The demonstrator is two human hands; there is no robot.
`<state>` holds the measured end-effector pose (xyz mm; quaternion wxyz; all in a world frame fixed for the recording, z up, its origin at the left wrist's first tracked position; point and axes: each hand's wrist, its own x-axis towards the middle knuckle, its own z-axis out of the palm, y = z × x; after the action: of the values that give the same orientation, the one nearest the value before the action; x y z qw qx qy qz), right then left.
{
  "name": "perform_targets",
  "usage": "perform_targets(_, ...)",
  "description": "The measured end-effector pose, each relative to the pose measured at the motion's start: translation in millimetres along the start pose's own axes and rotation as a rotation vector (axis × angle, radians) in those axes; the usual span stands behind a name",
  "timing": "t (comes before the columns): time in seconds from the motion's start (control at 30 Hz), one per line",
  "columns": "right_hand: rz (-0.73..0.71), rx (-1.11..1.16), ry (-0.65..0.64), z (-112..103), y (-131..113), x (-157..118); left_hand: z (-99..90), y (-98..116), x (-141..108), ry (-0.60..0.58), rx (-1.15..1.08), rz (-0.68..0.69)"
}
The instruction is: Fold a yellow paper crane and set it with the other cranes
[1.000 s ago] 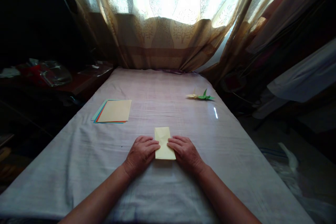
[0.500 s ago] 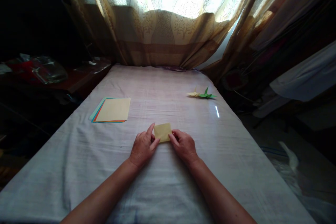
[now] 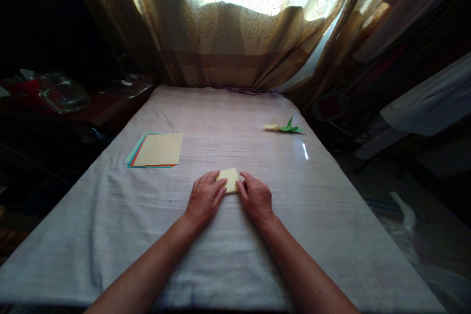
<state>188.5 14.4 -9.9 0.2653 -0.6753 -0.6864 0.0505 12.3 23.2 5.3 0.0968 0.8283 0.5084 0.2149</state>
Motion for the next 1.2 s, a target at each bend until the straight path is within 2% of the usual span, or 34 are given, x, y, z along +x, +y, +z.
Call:
perform_targets(0.13,-0.006,0.087,0.015,-1.4,1.2,-3.8,1.9,-3.1,-1.9,-0.016,-0.026,0.002)
perform_targets(0.3,0.020,0.180,0.030,-6.8,1.3,-15.0,4.1,-5.3,-7.8,-0.015,-0.038,0.071)
perform_targets(0.6,0.042,0.109,0.019,-7.7,0.3,-13.9,4.9,0.3,-11.7,-0.104,0.114,0.145)
perform_targets(0.73,0.048,0.080,-0.015,-7.6,-0.1,-10.9,7.2,2.5,-15.4,-0.140,0.123,0.204)
perform_targets(0.87,0.043,0.077,-0.011,-7.8,0.0,-11.4,8.8,2.2,-17.0,-0.210,0.125,0.200)
perform_targets(1.2,0.028,0.076,0.005,-5.8,0.3,-13.5,11.6,-0.9,-17.0,-0.220,0.154,0.227)
